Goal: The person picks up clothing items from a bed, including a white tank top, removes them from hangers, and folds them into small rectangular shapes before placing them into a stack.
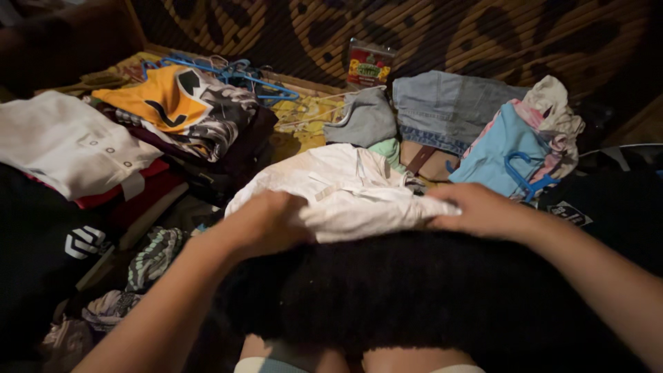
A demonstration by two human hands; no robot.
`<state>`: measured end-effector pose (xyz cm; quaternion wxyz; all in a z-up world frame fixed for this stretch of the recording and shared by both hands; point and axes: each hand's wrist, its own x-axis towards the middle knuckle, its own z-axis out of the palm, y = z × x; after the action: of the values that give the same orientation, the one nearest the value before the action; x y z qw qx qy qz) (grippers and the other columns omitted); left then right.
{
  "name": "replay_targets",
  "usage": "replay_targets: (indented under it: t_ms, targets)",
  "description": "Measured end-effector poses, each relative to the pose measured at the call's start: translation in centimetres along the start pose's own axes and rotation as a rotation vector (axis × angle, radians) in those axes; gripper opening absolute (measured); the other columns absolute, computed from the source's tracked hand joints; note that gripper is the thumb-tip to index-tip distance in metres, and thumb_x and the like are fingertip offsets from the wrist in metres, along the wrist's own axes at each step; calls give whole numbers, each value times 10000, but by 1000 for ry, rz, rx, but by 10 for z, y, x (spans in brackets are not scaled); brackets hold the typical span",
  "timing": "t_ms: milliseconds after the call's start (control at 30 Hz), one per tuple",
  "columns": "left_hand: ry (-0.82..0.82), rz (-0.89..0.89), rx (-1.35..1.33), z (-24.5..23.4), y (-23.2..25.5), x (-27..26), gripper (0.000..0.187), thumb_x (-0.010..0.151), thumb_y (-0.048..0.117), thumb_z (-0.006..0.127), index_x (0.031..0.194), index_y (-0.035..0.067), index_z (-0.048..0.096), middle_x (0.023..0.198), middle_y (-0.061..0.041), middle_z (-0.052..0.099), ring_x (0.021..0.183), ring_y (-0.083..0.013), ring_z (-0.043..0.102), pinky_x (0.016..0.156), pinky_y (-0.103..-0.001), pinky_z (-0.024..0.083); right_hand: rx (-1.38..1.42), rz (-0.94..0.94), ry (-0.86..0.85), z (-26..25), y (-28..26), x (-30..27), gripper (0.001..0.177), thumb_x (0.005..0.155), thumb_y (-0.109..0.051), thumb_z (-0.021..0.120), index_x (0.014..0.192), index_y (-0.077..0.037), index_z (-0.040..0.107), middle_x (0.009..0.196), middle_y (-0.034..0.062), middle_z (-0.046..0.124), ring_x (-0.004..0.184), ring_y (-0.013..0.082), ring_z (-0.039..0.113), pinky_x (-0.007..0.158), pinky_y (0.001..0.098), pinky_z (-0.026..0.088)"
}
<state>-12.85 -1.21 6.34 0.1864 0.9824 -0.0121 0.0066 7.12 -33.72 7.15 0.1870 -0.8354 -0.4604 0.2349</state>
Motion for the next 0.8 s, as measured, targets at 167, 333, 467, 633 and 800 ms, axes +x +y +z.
replay_targets:
  t_ms: [167, 333, 467, 633, 800]
  targets:
    - [355, -163, 173, -50, -16, -21, 359, 792, 428, 790, 1011, 147, 747, 896, -169, 748, 862, -387, 716, 798, -509, 551, -146, 150, 454, -25, -19, -11, 348, 764, -260, 761, 1091, -142, 752, 874, 71, 791, 802, 202, 746, 736, 372, 568]
    - [459, -407, 214, -54, -29, -35, 293, 858, 439, 754, 963, 165, 755, 909, -170, 747, 879, -393, 707, 760, -543, 555, -151, 256, 366, -34, -40, -7, 317, 857, -311, 771, 1101, -114, 723, 858, 105, 755, 784, 250, 731, 710, 401, 575]
    - [363, -472, -991, 5, -55, 7, 313, 904, 314, 580, 1097, 87, 675, 1001, -179, 748, 955, -390, 718, 775, -526, 579, 225, 244, 258, -23, -57, 17, 303, 929, -268, 642, 1183, -103, 664, 937, 92, 728, 827, 221, 719, 718, 382, 590]
    - [516, 12, -1666, -30, -92, 89, 316, 1084, 163, 492, 1249, -69, 630, 1069, -208, 717, 1040, -376, 639, 778, -400, 611, 648, 338, 512, -92, -68, 80, 314, 1018, -213, 481, 1285, -90, 591, 1035, 75, 694, 881, 185, 703, 729, 359, 609]
    - [814, 36, -1308, -137, -58, 64, 306, 943, 35, 470, 1188, 73, 649, 983, -113, 737, 936, -273, 742, 883, -440, 628, -44, 183, 896, -147, -65, 40, 335, 1010, -128, 547, 1317, -115, 681, 979, 135, 685, 780, 180, 628, 657, 364, 516]
